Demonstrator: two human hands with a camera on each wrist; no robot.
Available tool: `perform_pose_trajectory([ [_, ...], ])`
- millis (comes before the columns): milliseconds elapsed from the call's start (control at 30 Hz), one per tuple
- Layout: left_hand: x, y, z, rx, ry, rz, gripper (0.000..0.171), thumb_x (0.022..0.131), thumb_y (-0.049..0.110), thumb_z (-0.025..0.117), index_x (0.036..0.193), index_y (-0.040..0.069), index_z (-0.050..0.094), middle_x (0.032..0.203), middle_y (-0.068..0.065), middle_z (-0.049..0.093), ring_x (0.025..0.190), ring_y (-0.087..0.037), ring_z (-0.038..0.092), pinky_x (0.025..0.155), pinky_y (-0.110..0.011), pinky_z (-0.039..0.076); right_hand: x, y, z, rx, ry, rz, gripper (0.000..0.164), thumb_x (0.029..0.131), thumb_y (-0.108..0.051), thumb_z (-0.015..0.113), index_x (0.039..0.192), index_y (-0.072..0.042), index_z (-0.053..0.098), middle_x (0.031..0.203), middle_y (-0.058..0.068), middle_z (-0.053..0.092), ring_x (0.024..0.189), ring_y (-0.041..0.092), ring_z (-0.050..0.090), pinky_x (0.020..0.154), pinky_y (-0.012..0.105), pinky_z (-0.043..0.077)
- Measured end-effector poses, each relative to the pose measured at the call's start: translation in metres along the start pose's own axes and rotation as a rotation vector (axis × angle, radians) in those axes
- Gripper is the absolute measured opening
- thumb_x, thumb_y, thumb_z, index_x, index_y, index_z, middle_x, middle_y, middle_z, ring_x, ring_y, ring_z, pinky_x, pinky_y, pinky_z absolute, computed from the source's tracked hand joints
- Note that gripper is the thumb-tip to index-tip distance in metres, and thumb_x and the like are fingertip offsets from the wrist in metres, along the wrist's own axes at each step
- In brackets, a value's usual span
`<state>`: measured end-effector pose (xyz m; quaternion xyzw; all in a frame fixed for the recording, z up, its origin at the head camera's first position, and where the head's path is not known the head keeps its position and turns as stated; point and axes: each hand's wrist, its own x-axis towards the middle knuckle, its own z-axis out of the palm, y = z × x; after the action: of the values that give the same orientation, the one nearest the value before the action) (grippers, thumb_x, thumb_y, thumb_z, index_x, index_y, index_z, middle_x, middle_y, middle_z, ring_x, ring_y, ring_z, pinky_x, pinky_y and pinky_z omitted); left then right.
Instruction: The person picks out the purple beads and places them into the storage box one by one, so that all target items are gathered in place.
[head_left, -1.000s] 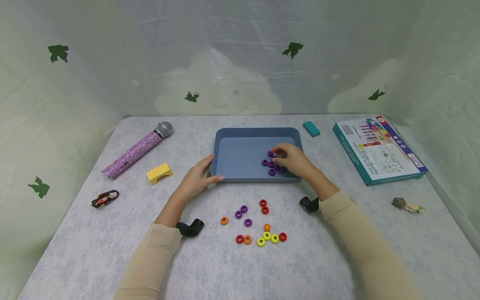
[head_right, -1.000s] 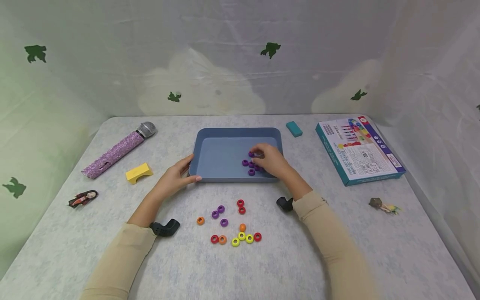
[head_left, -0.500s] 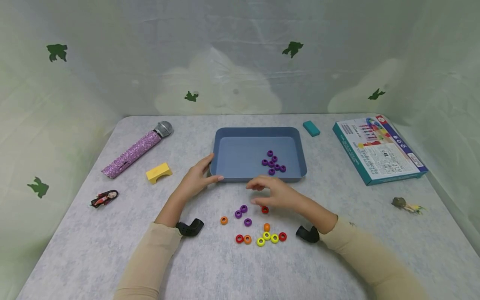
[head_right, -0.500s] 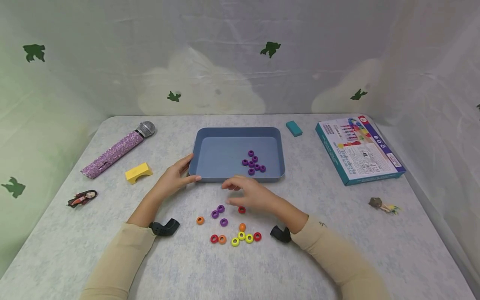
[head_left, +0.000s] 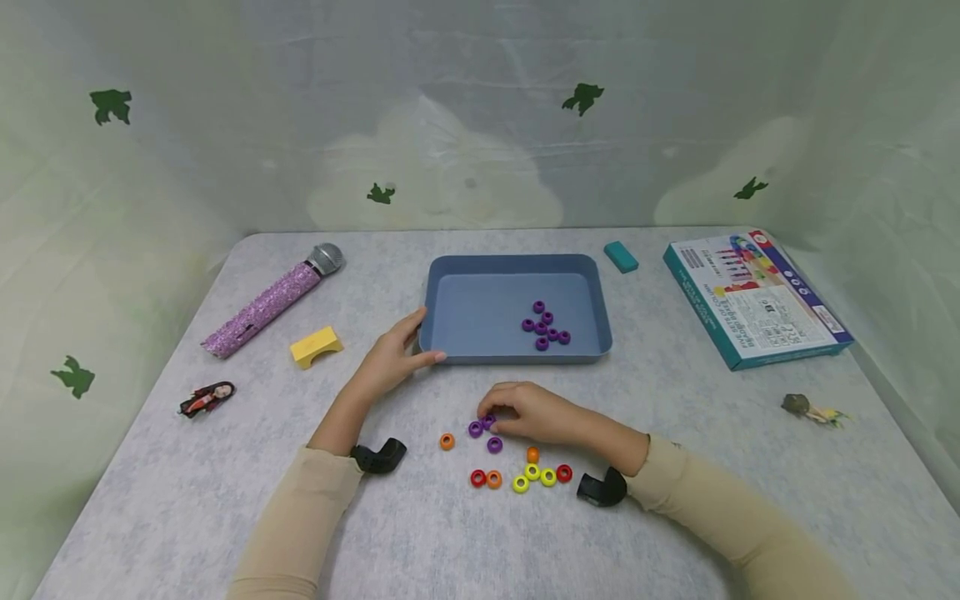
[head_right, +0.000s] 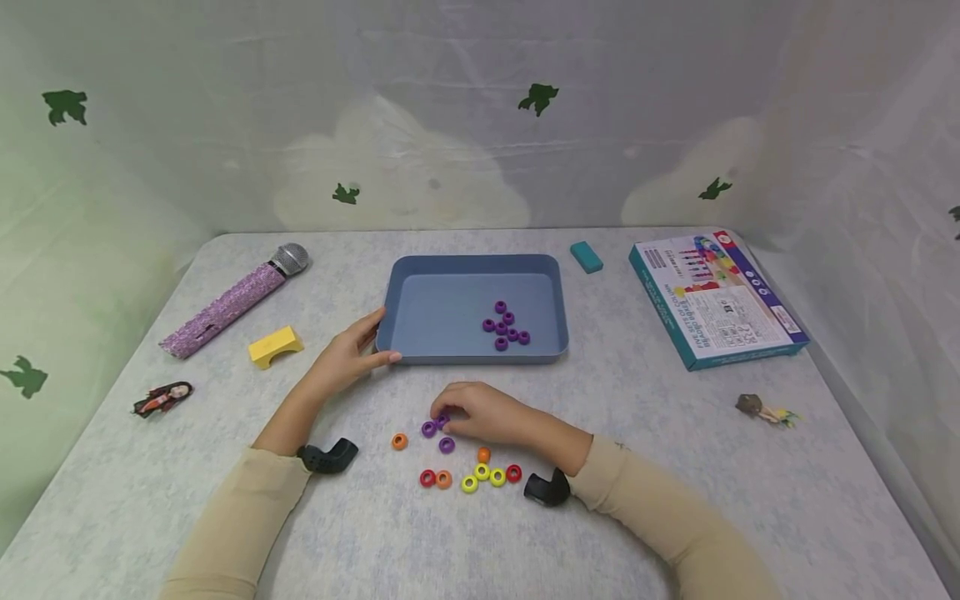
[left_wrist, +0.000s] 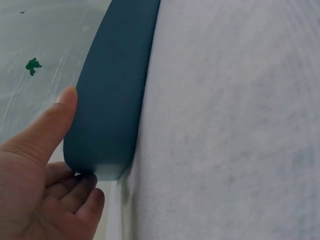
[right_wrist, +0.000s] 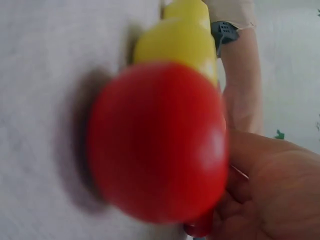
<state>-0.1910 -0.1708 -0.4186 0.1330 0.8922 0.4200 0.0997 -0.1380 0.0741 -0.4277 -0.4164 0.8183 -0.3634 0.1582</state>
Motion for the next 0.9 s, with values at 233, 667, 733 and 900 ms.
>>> perform_pose_trajectory([
  [233, 0.000, -0.001, 0.000, -0.002, 0.001, -0.001, 0.087, 0.066, 0.051, 0.058, 0.134, 0.018, 0.014, 0.136, -0.002, 0.013, 0.119, -0.021, 0.023, 0.094, -0.032, 0.027, -0.002, -0.005, -0.018, 0.040, 0.102, 0.026, 0.020, 0.078, -0.016, 0.057, 0.098, -0.016, 0.058, 0.093, -0.013, 0.052, 0.081, 0.003, 0.047, 0.069, 0.017, 0.043],
  [667, -0.001, 0.000, -0.002, -0.003, -0.012, 0.000, 0.087, 0.066, 0.051, 0.058, 0.134, 0.020, 0.013, 0.136, 0.000, 0.012, 0.119, -0.021, 0.023, 0.094, -0.033, 0.027, 0.012, 0.046, -0.084, 0.035, 0.492, 0.231, 0.024, 0.078, -0.017, 0.056, 0.101, -0.011, 0.057, 0.094, -0.004, 0.054, 0.085, 0.009, 0.050, 0.070, 0.026, 0.044],
  [733, -0.001, 0.000, -0.002, -0.001, -0.011, -0.001, 0.086, 0.066, 0.050, 0.058, 0.134, 0.021, 0.013, 0.136, 0.000, 0.012, 0.119, -0.021, 0.023, 0.094, -0.033, 0.027, 0.015, 0.055, -0.087, 0.035, 0.488, 0.281, 0.024, 0.078, -0.016, 0.057, 0.101, -0.009, 0.057, 0.094, -0.002, 0.055, 0.086, 0.011, 0.051, 0.071, 0.026, 0.044],
  [900, -0.001, 0.000, -0.001, 0.009, -0.009, -0.004, 0.086, 0.066, 0.050, 0.058, 0.134, 0.021, 0.013, 0.136, 0.001, 0.012, 0.119, -0.020, 0.023, 0.095, -0.033, 0.026, 0.019, 0.067, -0.089, 0.035, 0.441, 0.359, 0.023, 0.078, -0.013, 0.057, 0.101, -0.009, 0.057, 0.094, 0.001, 0.056, 0.085, 0.013, 0.052, 0.072, 0.028, 0.044],
])
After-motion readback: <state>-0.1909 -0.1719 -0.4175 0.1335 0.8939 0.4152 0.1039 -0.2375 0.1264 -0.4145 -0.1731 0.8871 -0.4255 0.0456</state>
